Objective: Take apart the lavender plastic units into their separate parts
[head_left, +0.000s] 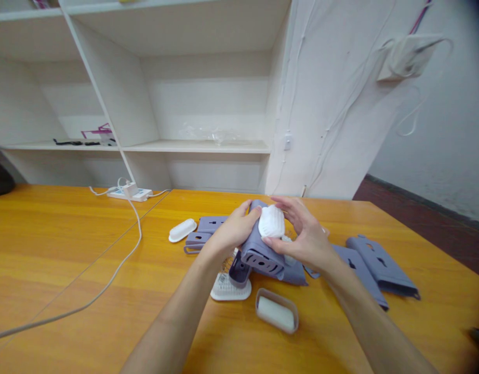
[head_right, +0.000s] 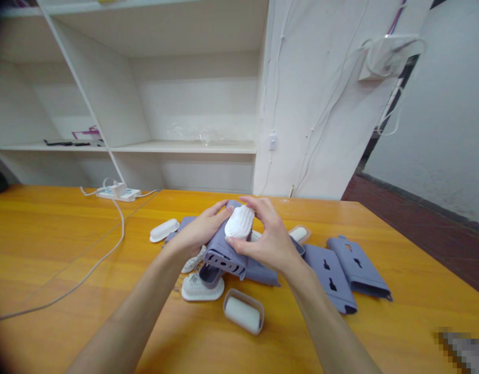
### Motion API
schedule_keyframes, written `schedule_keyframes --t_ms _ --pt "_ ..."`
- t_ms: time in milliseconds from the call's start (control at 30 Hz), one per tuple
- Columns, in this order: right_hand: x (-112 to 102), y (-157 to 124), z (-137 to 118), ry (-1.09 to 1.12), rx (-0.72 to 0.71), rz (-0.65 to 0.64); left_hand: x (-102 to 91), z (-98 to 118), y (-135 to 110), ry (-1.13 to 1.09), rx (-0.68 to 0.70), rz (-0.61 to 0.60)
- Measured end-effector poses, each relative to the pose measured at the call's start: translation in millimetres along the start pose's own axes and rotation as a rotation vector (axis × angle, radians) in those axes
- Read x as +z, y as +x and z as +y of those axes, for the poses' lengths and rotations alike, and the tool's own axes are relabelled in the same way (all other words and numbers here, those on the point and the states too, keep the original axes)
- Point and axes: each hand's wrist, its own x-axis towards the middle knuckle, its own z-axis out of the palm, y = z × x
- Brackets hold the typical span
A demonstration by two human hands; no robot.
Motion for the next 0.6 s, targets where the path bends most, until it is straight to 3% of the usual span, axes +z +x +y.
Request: schedule_keyframes --t_ms 167,267,400,500,600 --pt "-0.6 1.5 6.3 0.1 0.141 -0.097 -0.8 -3.3 6.7 -0.101 -0.034 0.126" --pt "4.7 0.4 8.1 0.264 0.195 -0.101 2.2 -5.3 7.0 -0.157 -0.059 0.124" --pt "12.8 -0.7 8.6 0.378 0.315 -0.052 12.4 -6.7 3.9 -0.391 -0.052 0.081" --pt "12.8 0.5 10.5 0.359 0.37 -0.019 18.7 -9.0 3.2 -0.455 -0.143 0.034" --pt "9.9 2.6 10.6 0.287 0.396 -0.001 21.1 -11.3 3.1 -0.42 -0.088 0.062"
